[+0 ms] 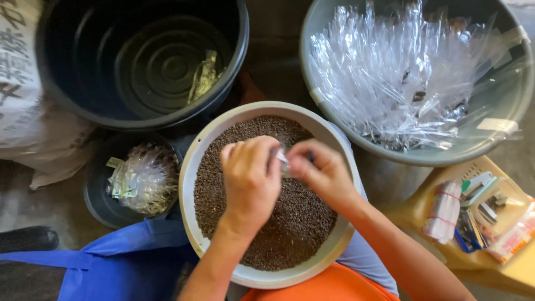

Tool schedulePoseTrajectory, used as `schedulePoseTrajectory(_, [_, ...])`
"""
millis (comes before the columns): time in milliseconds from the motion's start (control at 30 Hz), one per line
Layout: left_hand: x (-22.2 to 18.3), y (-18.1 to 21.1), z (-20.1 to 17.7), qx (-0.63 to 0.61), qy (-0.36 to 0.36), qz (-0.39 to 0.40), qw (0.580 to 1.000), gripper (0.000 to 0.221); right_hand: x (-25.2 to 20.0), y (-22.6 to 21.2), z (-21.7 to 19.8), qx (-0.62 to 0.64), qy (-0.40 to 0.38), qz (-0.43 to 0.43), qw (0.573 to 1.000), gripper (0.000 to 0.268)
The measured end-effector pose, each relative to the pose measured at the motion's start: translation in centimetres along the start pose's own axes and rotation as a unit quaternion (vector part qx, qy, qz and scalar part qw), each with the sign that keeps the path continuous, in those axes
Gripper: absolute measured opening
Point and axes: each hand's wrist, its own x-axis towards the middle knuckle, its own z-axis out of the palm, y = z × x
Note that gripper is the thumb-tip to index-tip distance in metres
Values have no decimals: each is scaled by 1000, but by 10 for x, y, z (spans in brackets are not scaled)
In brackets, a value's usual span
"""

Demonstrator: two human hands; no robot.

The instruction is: The person scoops small brown pellets into plastic bags by hand and using a small blue spoon, then sets the filled bags aside.

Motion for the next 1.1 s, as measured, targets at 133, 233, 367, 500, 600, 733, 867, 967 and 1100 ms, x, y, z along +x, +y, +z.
schedulePoseTrajectory(133, [2, 19, -27, -167, -118, -70, 976, 24, -3, 3, -12, -47, -12, -59, 997, 13])
schedulePoseTrajectory(233, [-4, 22, -28, -278, -243, -117, 922, 18, -9, -23, -22, 236, -25, 78, 968, 16])
schedulePoseTrajectory(367, [-1, 7, -16, -341, -156, -126, 918, 21, -15, -41, -29, 199, -217, 95, 951, 20])
schedulePoseTrajectory(500, [-10, 2, -4, -315, -240, -140, 907, 41, -3, -25, -28, 86, -81, 122, 985, 17])
schedulePoseTrajectory(600, [7, 13, -8, -324, -230, -251, 883, 12, 11, -22, -23, -126, -56, -169, 976, 18])
schedulePoseTrajectory(733, [27, -27, -27, -250, -97, -323, 908, 7, -8, -26, -14, -134, -111, -88, 981, 21])
schedulePoseTrajectory(867, [36, -48, -31, -236, 95, -288, 923, 9, -1, -16, -57, -149, -191, -179, 954, 2])
schedulePoseTrajectory(967, [16, -76, -3, -159, -38, -201, 966, 14, 31, 33, -131, -221, -67, -220, 948, 26])
schedulePoseTrajectory(1100, [-39, -99, 31, 66, -199, -3, 978, 73, 64, 89, -250, -498, 72, -30, 864, 24])
